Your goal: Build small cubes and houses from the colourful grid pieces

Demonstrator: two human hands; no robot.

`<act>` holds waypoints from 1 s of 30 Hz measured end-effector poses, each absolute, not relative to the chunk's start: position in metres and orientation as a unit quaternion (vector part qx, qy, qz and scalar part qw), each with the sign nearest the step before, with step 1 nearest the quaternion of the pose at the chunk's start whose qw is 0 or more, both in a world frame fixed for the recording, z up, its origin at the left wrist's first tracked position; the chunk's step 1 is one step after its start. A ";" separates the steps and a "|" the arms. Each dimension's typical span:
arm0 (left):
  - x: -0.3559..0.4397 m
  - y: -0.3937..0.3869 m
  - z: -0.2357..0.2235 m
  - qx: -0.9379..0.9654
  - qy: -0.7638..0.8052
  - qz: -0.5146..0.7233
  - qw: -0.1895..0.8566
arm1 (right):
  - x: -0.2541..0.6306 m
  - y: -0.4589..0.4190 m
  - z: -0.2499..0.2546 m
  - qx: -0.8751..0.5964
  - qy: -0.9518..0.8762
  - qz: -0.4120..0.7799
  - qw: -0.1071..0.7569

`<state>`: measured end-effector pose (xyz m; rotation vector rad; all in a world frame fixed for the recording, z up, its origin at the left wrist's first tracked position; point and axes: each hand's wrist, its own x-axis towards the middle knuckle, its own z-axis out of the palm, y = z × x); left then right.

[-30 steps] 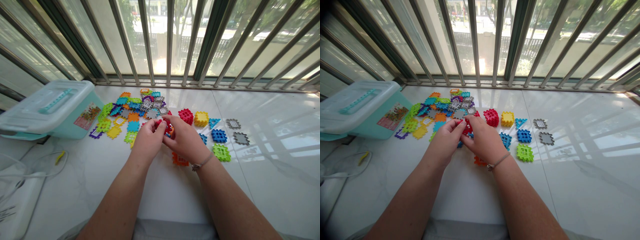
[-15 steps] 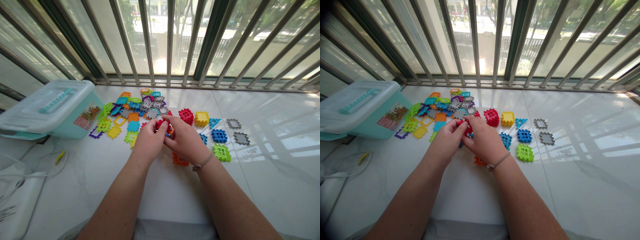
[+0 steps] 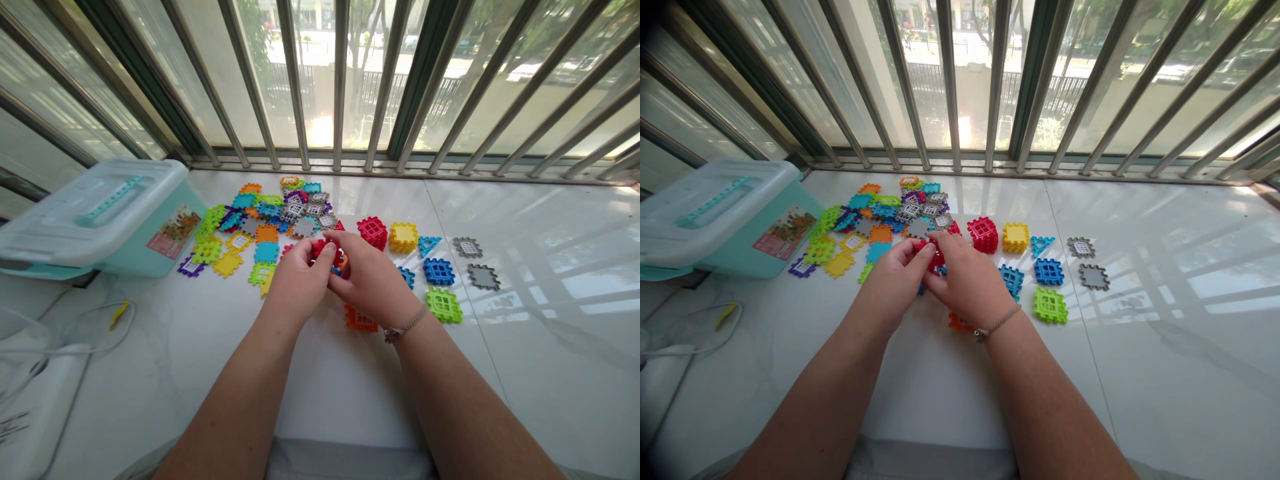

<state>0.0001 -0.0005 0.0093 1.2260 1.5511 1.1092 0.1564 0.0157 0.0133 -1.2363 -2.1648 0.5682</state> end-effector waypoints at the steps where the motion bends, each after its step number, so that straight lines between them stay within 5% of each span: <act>1: 0.000 -0.001 0.009 0.491 0.621 0.442 0.422 | 0.156 0.016 0.013 -0.463 -0.811 0.212 0.288; 30: -0.001 -0.001 0.008 0.492 0.621 0.443 0.420 | 0.157 0.015 0.014 -0.460 -0.813 0.215 0.287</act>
